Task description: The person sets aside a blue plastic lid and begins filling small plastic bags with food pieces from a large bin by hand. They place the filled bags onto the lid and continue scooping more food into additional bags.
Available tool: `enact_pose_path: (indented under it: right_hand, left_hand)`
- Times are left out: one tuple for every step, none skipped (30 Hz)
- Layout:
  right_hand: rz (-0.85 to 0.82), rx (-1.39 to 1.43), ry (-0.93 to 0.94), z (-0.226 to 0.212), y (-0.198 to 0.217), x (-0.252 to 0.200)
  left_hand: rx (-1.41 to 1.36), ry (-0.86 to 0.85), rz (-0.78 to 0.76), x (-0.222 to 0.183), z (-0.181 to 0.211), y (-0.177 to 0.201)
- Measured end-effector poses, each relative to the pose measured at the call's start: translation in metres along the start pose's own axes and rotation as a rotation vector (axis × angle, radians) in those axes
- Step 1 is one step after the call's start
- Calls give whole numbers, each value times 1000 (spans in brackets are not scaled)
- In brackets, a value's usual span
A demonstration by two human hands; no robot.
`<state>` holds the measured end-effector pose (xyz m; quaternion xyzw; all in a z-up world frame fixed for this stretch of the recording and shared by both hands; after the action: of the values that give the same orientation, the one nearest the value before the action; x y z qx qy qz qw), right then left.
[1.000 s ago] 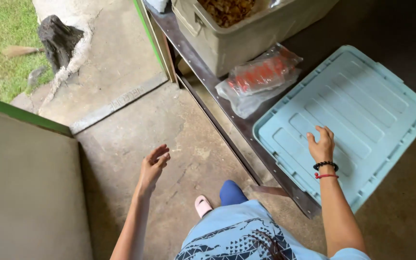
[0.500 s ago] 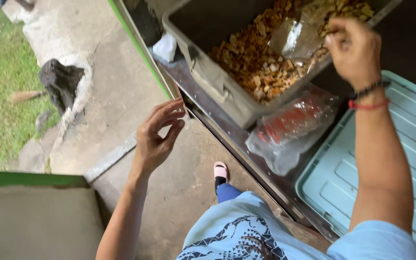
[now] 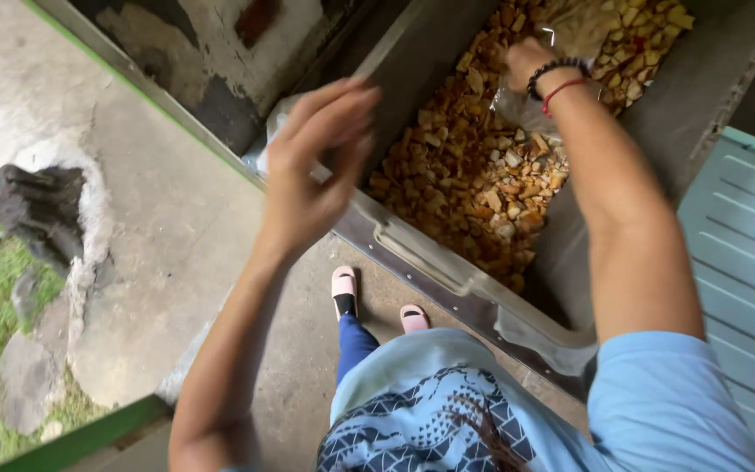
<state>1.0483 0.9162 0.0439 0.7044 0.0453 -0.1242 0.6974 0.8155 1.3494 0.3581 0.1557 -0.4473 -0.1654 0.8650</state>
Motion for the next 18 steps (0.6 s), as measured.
enact_pose_path:
  right_hand:
    - [-33,-3,-89,4,-14,1]
    - [43,42,-148,7,-10,10]
    - [113,82,-197,9,-8,14]
    - [179,110,-238,13,-10,11]
    - [237,140,-265,13,-12,7]
    - [292,172,-277,8,-17,5]
    - [347,205,-288,4,-22,6]
    - [367,237,-290,-3,-39,-1]
    - [389,269,-291,-9,-54,-7]
    - [406,303,-292,-11,-69,-15]
    - [418,324,-283,-11,-79,-19]
    - [413,341,-272,-8,-89,-25]
    - [409,347,-256,-2,-93,-27]
    - [374,289,-250,6,-96,-26]
    - [304,199,-241,19,-92,-19]
    - [224,105,-244,38,-81,-19]
    - [221,82,-483,57,-60,-4]
    - [299,485,-407,77,-29,-13]
  left_hand:
    - [-67,-4,-14,16,-17,-13]
    - [-124,-41,-32,40,-34,-27]
    - [-209,-53,-46,61,-49,-43]
    - [-298,-53,-53,78,-61,-62]
    - [-334,-57,-71,93,-75,-80]
    - [-362,-54,-86,105,-90,-98]
    - [-405,-25,-92,116,-104,-120]
    - [-455,25,-108,119,-117,-142]
    - [-462,15,-92,124,-130,-160]
    - [-473,10,-80,127,-141,-179]
    - [-485,5,-68,127,-155,-194]
    - [-495,93,-107,122,-171,-209]
    - [-505,180,-148,117,-189,-224]
    - [-514,267,-204,108,-206,-238]
    - [-608,334,-210,101,-225,-246]
    - [-715,407,-221,93,-240,-255]
    - [-723,386,-146,92,-253,-257]
    - [-726,354,-58,91,-262,-257]
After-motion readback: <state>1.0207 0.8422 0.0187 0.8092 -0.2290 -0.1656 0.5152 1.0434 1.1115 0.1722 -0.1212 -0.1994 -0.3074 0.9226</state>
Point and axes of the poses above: each hand's wrist, its own x-axis towards the middle knuckle, its own y-axis out of the back of the hand, z = x × y, the point moved 5 cm from there along x, towards the middle knuckle, and after that the axes turned 12 degrees about -y, right-handed, at the moved point
